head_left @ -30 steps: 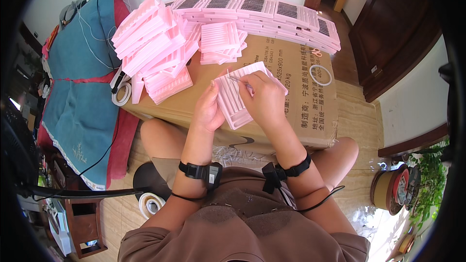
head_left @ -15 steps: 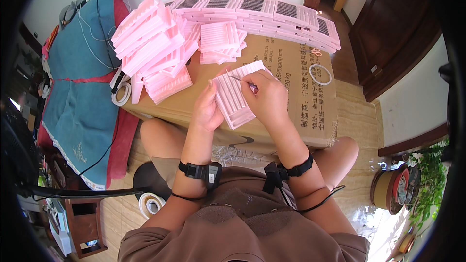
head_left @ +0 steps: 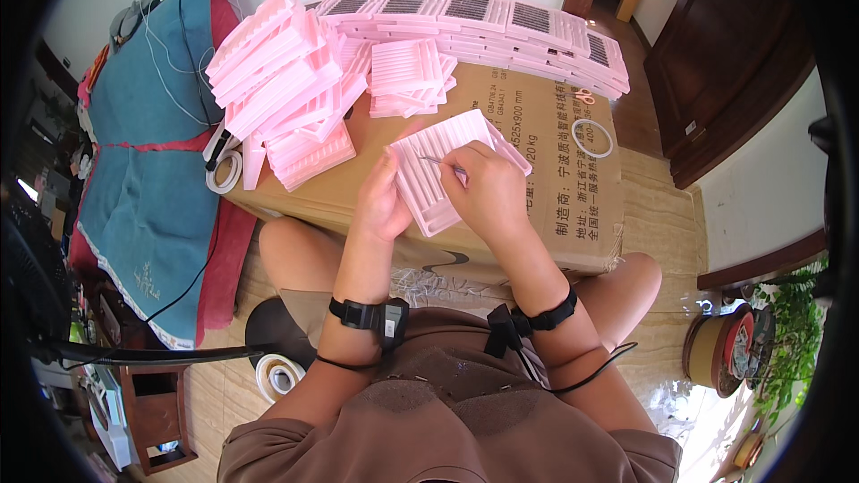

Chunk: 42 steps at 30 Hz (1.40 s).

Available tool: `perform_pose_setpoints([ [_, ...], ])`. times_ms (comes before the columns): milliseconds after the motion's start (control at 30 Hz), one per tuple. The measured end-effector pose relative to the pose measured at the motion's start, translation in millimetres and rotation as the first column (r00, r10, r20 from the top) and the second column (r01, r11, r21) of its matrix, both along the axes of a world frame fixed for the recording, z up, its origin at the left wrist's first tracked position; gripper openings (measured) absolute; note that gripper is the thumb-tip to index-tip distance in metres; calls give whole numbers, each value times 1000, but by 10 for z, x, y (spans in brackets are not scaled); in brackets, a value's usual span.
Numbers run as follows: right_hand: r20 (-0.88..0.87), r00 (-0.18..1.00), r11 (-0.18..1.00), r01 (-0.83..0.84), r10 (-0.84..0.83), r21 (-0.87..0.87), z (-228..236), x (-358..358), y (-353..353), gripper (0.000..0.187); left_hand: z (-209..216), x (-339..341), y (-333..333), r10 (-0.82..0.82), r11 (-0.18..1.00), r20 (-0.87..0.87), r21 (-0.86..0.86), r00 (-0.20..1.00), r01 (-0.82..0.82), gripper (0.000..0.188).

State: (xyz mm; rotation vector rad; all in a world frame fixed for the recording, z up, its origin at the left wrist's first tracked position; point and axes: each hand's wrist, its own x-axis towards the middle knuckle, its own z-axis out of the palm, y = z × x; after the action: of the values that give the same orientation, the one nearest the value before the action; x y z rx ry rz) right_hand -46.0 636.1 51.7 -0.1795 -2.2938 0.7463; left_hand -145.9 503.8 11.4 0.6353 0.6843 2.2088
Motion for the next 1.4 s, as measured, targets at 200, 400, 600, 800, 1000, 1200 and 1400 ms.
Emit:
perform_pose_setpoints([
  [200, 101, 986, 953, -97, 131, -287, 54, 138, 135, 9, 25, -75, -59, 38, 999, 33, 21, 999, -39, 69],
  [400, -33, 999, 986, -24, 19, -168, 76, -56, 147, 8, -3, -45, -44, 3, 1000, 22, -3, 1000, -3, 67],
  [600, -56, 998, 997, 19, -23, -71, 66, -94, 107, 8, 11, -13, -49, 24, 999, 5, -34, 1000, -24, 67],
  [800, -29, 999, 1000, 29, -29, -6, 50, -63, 99, 7, 9, -2, -34, 11, 1000, -2, -16, 1000, -11, 66],
  [1000, 12, 997, 991, -72, 74, -110, 24, 24, 136, 8, -7, -63, -11, -14, 999, 6, 50, 1000, 14, 65],
  [1200, 340, 646, 713, -492, 683, -499, 69, 292, 505, 8, -18, -281, -207, 127, 992, 17, 5, 992, -127, 63],
  [1400, 328, 644, 683, -434, 691, -588, 55, 253, 524, 10, -18, -260, -179, 107, 994, -12, -37, 994, -108, 68],
])
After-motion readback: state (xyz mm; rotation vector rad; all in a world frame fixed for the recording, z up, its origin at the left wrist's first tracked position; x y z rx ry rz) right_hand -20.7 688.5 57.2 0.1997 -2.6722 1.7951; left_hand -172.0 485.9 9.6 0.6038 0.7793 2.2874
